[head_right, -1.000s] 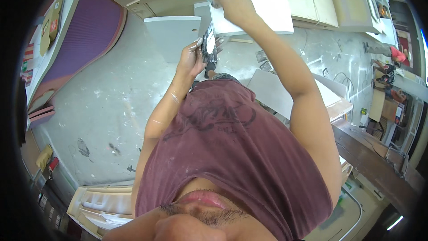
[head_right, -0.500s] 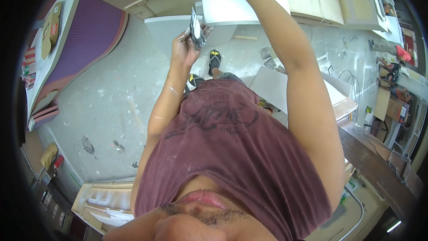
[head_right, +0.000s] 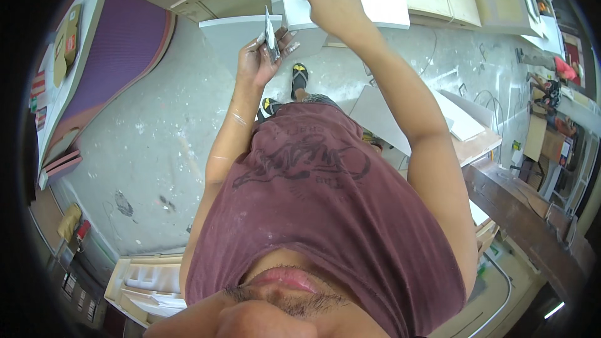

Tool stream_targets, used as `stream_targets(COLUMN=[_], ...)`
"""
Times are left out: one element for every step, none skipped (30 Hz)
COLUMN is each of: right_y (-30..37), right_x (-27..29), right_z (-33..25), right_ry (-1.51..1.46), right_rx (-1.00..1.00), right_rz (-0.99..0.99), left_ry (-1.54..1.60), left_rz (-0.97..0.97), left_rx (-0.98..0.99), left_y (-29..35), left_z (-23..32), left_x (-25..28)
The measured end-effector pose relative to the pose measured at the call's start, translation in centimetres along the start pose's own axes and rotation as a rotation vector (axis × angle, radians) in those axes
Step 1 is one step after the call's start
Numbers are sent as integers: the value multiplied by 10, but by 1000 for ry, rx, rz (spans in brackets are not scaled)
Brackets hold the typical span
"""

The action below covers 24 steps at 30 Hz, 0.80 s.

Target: The person prepares and applies filler to a wooden board, scooping paste onto metal scrapers, mixing it between the blades, and spreading it across the surface and edges.

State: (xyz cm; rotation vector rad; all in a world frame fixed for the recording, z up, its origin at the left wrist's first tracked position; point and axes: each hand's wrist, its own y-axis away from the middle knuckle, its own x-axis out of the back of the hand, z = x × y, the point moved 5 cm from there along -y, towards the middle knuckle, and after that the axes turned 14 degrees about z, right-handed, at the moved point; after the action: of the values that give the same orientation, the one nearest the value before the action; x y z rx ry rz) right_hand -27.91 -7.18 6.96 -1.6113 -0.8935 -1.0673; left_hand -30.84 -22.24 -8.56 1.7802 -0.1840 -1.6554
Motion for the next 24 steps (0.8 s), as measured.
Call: stream_targets(right_y=[-8, -5, -1, 4, 14, 19, 23, 24, 18, 7, 0, -2, -3, 0, 5, 10, 15, 18, 13, 5, 0, -1, -1, -1], right_x=[-6, -10, -18, -25, -22, -17, -14, -14, -9, -7, -8, -13, -22, -28, -28, -27, -24, -21, -19, -15, -12, -16, -24, -28], right_z=[1, -2, -7, -12, -18, -22, -23, -23, -23, -22, -21, -19, -18, -18, -24, -26, -28, -30, -31, -29, -26, -25, -24, -27], right_ry=[56, 55, 64, 71, 26, 22, 1, -18, -16, 9, 34, 37, 88, 138, 172, 172, 123, 75, 74, 44, 19, 22, 91, 156], right_rx=[-10, -15, 23, 64, 121, 125, 86, 47, 41, 2, -37, -43, -6, 31, 50, 55, 46, 34, 35, -9, -58, -62, -36, -1], right_rz=[-16, -18, -17, -18, 94, 91, 14, -64, -62, -67, -71, -70, -68, -67, -34, -36, -40, -46, -47, -54, -60, -59, -63, -70], left_ry=[-2, -3, -3, 0, 0, 2, 7, 20, 25, 24, 37, 47, 44, 55, 74, 78, 86, 91, 92, 94, 94, 92, 86, 85], left_rz=[3, 0, -3, 2, -2, -6, -2, 7, 12, 13, 8, 0, -2, -6, -7, -7, -18, -29, -27, -28, -31, -32, -17, 1], left_rx=[4, -5, -19, -22, -28, -36, -39, -43, -39, -38, -48, -53, -46, -49, -62, -65, -61, -54, -55, -63, -66, -62, -64, -73], left_y=[1, 1, 1, 1, 2, 2, 1, 1, -1, -1, -2, -2, -1, -1, -1, -2, -2, -1, -1, -2, -2, -2, -3, -3], left_z=[-1, -2, 0, 1, 2, 1, 1, 0, -1, -1, -1, -1, -3, -5, -5, -4, -3, -3, -3, -3, -3, -4, -5, -4], left_x=[0, -1, -2, -2, -3, -2, -1, 1, 1, 2, 3, 3, 3, 3, 4, 4, 3, 4, 4, 4, 2, 0, -1, 0])
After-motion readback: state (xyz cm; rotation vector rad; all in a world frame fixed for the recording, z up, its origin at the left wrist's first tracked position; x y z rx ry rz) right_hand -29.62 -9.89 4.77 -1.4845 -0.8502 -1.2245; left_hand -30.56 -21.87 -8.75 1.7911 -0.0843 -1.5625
